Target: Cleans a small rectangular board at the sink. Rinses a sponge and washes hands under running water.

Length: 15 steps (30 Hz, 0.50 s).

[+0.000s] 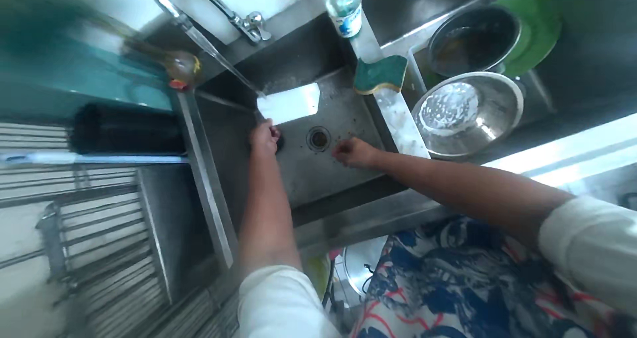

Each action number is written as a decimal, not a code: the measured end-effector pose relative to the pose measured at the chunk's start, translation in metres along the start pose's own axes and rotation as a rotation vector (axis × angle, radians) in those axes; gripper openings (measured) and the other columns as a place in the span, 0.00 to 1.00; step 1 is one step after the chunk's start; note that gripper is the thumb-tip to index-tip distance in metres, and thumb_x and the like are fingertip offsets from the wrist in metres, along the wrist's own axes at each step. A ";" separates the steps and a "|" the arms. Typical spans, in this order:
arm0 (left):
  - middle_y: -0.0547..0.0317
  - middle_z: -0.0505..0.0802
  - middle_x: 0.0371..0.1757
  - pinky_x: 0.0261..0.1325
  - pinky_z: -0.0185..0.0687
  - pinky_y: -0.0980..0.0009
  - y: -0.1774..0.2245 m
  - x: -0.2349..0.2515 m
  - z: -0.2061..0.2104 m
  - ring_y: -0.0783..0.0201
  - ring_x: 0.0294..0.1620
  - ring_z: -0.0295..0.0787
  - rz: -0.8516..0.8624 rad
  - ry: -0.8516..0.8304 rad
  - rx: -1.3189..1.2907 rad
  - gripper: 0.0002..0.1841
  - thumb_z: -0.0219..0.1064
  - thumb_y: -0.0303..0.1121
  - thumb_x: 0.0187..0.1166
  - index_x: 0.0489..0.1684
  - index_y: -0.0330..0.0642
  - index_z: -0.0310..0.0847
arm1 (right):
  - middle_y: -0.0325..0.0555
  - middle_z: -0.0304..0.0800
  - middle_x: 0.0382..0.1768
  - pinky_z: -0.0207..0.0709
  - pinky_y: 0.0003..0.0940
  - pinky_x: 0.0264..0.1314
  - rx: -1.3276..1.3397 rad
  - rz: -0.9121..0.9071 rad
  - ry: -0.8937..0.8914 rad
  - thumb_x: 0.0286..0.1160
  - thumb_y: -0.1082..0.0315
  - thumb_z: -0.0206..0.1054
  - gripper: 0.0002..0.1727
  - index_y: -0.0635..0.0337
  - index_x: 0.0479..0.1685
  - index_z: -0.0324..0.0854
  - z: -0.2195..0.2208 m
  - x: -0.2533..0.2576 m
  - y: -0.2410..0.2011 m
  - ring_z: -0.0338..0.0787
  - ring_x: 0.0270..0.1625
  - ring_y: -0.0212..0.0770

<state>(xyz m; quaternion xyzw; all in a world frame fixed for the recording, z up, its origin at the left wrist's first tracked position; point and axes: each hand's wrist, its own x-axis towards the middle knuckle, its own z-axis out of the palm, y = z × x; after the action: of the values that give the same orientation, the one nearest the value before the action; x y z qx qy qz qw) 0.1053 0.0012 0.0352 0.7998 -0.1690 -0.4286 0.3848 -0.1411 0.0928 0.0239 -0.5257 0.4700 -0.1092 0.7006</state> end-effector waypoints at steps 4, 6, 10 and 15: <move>0.54 0.85 0.39 0.37 0.84 0.74 -0.002 -0.008 -0.003 0.70 0.27 0.82 0.200 0.019 0.143 0.15 0.60 0.32 0.89 0.63 0.29 0.78 | 0.57 0.89 0.53 0.83 0.41 0.54 -0.053 0.028 0.001 0.92 0.66 0.58 0.16 0.67 0.66 0.82 -0.003 0.002 -0.003 0.89 0.45 0.44; 0.44 0.91 0.43 0.43 0.89 0.64 -0.003 -0.006 -0.001 0.63 0.32 0.89 0.382 0.072 0.366 0.16 0.59 0.33 0.89 0.59 0.27 0.83 | 0.58 0.89 0.53 0.84 0.44 0.53 -0.059 0.004 0.027 0.90 0.67 0.59 0.15 0.67 0.65 0.83 -0.004 0.006 -0.002 0.89 0.45 0.45; 0.33 0.93 0.53 0.67 0.80 0.42 0.011 -0.026 0.005 0.39 0.59 0.91 0.681 0.162 0.805 0.18 0.54 0.34 0.91 0.59 0.29 0.86 | 0.59 0.89 0.55 0.84 0.45 0.59 -0.076 -0.044 0.049 0.88 0.71 0.60 0.15 0.68 0.66 0.83 -0.005 0.006 -0.010 0.90 0.49 0.47; 0.33 0.92 0.60 0.67 0.80 0.39 0.004 -0.014 0.001 0.36 0.62 0.90 0.974 0.163 0.903 0.18 0.52 0.32 0.92 0.61 0.29 0.86 | 0.59 0.89 0.56 0.84 0.40 0.59 -0.091 -0.054 0.041 0.89 0.69 0.60 0.16 0.69 0.66 0.82 -0.010 -0.006 -0.020 0.90 0.50 0.43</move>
<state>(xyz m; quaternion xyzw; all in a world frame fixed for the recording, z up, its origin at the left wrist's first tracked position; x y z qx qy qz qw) 0.0969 0.0070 0.0459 0.7447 -0.6438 -0.0313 0.1733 -0.1451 0.0816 0.0437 -0.5673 0.4744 -0.1174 0.6629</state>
